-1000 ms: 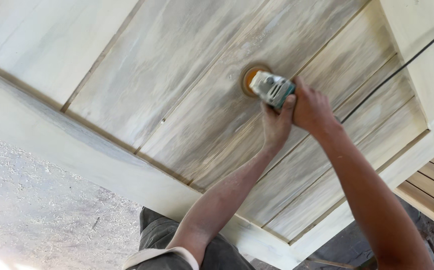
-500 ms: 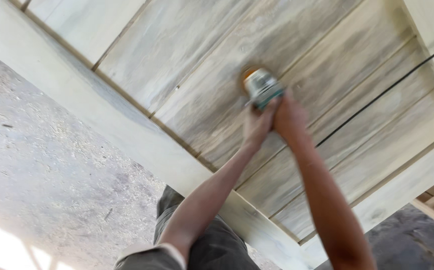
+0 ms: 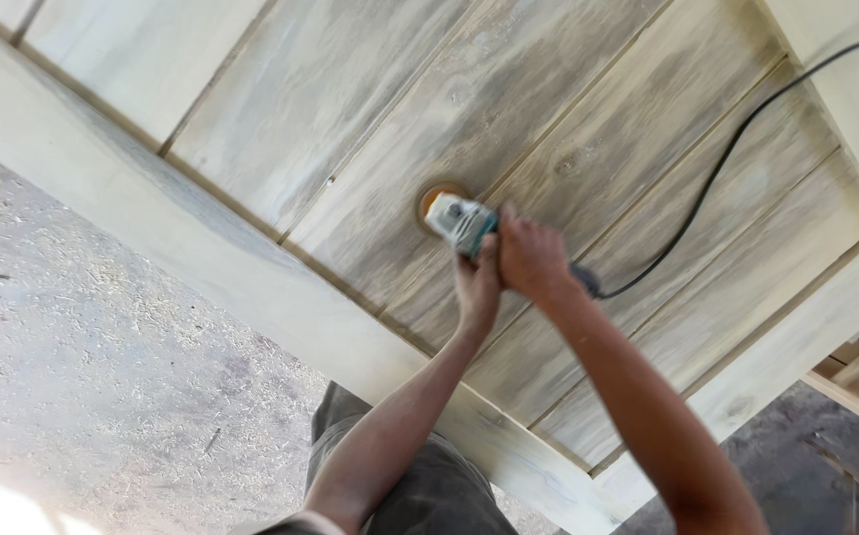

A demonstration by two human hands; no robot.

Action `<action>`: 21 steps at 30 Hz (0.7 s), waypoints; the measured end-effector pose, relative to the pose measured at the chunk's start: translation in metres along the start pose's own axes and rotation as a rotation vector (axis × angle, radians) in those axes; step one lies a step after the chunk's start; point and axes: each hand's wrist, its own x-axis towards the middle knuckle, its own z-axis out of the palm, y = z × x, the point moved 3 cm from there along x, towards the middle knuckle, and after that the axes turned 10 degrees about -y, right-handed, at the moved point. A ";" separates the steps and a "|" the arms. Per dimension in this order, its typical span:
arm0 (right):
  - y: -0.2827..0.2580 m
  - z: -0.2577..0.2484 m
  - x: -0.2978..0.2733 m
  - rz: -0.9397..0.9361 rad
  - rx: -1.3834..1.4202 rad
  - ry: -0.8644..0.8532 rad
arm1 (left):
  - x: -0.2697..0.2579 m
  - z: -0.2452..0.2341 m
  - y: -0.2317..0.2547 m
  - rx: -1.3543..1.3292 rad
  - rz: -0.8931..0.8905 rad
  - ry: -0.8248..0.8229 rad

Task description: The person uses an orbital sander to smooth the surface of a large wooden panel. They move the sander systematically across the planks and frame, generating sawdust as they work.

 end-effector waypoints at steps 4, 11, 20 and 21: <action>0.050 -0.050 0.026 -0.011 0.031 0.098 | 0.044 0.067 0.016 -0.059 0.022 -0.087; 0.108 -0.137 0.046 0.112 0.168 0.368 | 0.133 0.157 0.056 0.177 -0.048 -0.199; 0.049 -0.069 0.030 0.094 0.290 0.397 | 0.091 0.071 0.064 0.300 -0.107 -0.220; 0.031 -0.044 0.022 0.020 0.243 0.382 | 0.065 0.043 0.060 0.227 -0.066 -0.197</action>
